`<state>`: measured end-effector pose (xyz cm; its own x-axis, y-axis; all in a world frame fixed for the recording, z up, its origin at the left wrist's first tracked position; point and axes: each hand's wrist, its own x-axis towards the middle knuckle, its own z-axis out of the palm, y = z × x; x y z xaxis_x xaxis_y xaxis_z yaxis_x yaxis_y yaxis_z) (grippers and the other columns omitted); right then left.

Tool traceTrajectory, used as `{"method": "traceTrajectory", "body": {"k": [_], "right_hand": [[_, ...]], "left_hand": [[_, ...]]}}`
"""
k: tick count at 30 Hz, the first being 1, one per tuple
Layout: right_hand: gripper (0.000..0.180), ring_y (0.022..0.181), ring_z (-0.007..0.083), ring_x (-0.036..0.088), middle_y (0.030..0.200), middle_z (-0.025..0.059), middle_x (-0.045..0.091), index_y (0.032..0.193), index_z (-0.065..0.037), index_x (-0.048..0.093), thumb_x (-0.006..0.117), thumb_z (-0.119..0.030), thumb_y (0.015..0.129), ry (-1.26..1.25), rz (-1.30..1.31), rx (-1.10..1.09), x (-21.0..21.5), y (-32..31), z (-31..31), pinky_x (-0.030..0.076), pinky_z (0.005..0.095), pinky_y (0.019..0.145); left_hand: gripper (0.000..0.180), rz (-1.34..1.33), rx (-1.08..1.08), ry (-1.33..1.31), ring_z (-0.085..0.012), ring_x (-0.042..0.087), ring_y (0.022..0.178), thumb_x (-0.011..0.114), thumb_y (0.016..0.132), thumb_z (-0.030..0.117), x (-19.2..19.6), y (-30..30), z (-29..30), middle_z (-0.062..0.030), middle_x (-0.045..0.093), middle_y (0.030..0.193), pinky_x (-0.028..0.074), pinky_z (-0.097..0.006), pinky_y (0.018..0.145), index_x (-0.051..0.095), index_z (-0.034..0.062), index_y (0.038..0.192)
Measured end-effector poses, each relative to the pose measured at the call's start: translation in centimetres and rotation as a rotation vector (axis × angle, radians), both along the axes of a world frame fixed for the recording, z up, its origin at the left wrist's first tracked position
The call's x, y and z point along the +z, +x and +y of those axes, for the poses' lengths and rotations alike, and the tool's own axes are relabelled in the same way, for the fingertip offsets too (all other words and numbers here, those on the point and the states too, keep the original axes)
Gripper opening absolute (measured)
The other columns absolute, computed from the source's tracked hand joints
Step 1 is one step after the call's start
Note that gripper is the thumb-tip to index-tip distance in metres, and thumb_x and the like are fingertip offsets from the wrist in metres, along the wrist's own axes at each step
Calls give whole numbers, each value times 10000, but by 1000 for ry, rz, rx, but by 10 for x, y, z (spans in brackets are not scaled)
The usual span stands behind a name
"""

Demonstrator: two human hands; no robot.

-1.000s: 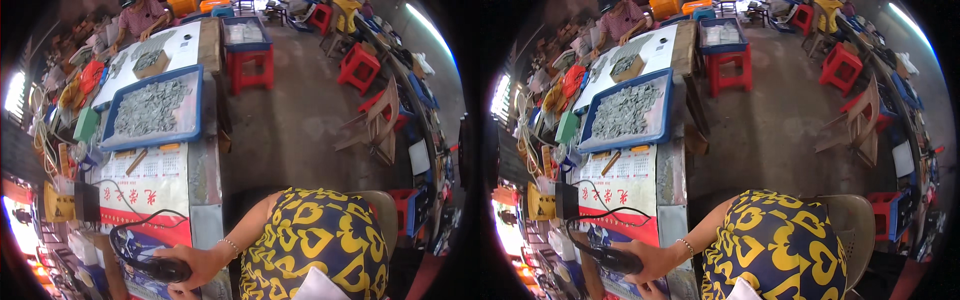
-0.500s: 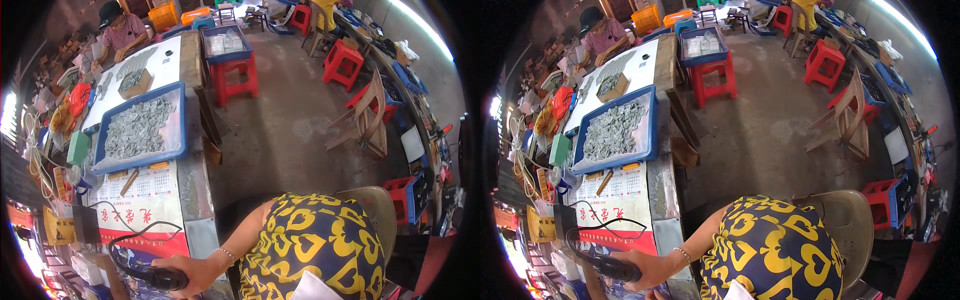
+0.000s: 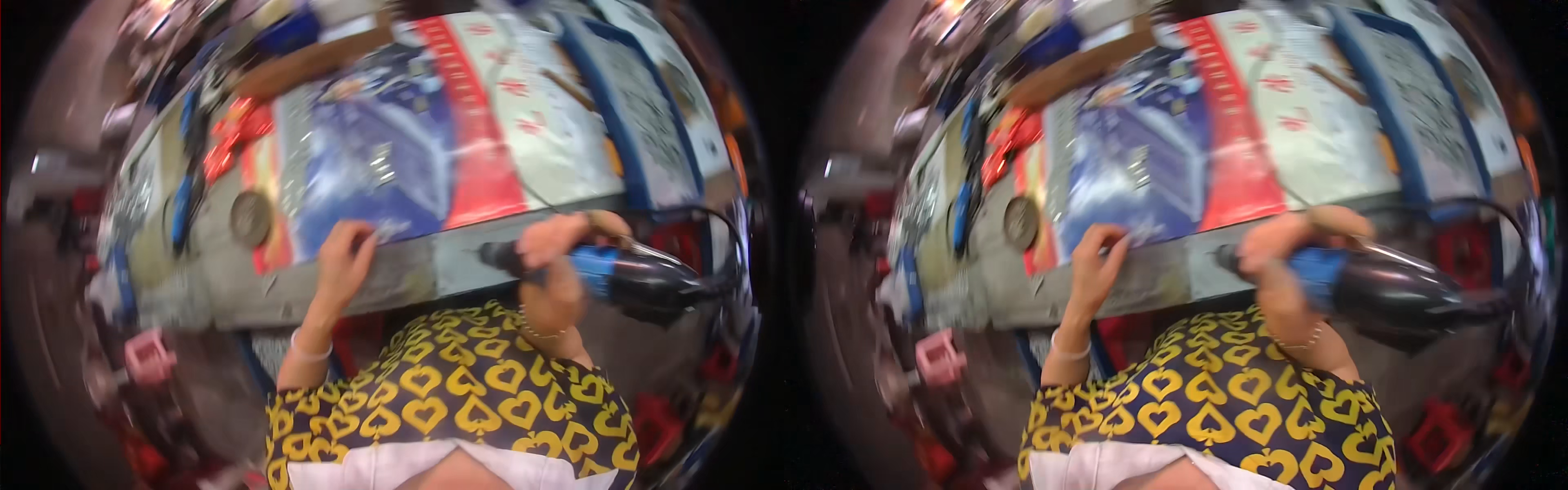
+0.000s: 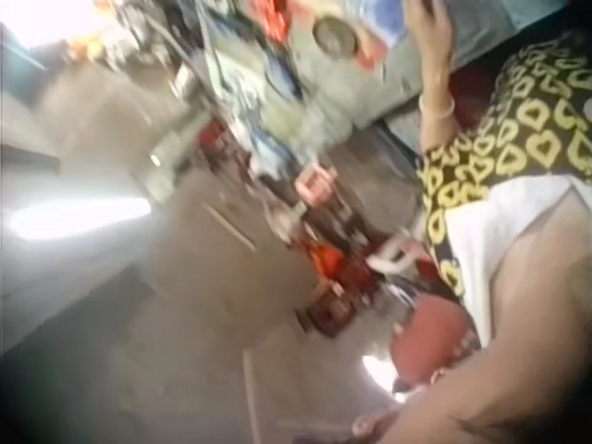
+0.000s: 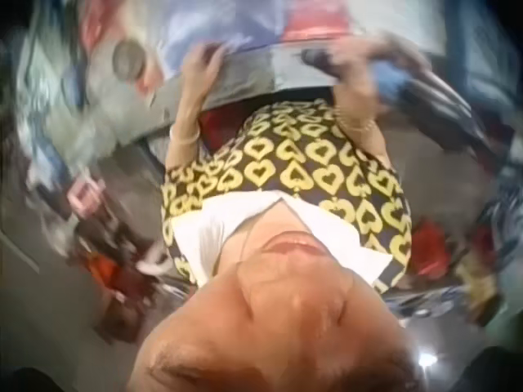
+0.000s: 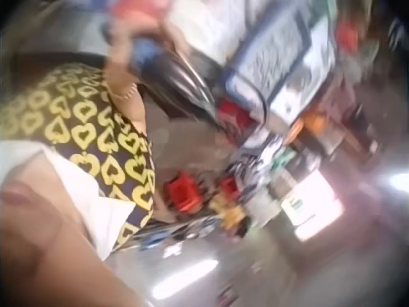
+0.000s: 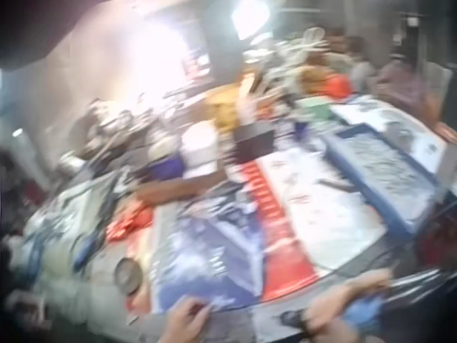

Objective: The person repeatedly picks screws from a dish, loads them onto an electric screwdriver, and drives them into small metal plates on the table.

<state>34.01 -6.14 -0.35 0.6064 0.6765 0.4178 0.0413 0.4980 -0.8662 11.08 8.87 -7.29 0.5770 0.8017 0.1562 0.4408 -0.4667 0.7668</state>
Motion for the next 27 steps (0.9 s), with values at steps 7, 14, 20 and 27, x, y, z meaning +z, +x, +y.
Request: {"method": "traceTrajectory", "body": {"k": [7,14,20,27], "right_hand": [[463,634,163,517,770,68,508,1246,-15,390,568,-22,819,226,122,-55,25,-13,-5,476,354,634],[465,627,164,527,771,64,513,1244,-29,390,589,-29,823,210,104,-18,23,-23,3,475,357,634],[501,625,174,540,762,72,525,1247,-37,358,603,-15,810,194,132,-21,20,-22,15,493,355,645],[502,762,104,586,834,44,595,1169,-39,431,668,84,744,66,138,25,15,-5,7,480,243,702]], "left_hand": [[133,-25,31,38,-238,622,791,654,829,27,14,4,-9,-128,607,873,486,-320,695,600,-5,946],[186,50,-12,226,-283,611,795,682,799,61,-11,28,29,-125,593,861,484,-361,687,573,23,944],[174,84,-98,276,-318,566,779,685,787,103,-22,44,48,-130,573,835,451,-403,671,560,36,888],[140,124,-128,249,-358,552,787,655,824,95,-8,62,34,-164,562,838,436,-431,691,570,24,910]]}}
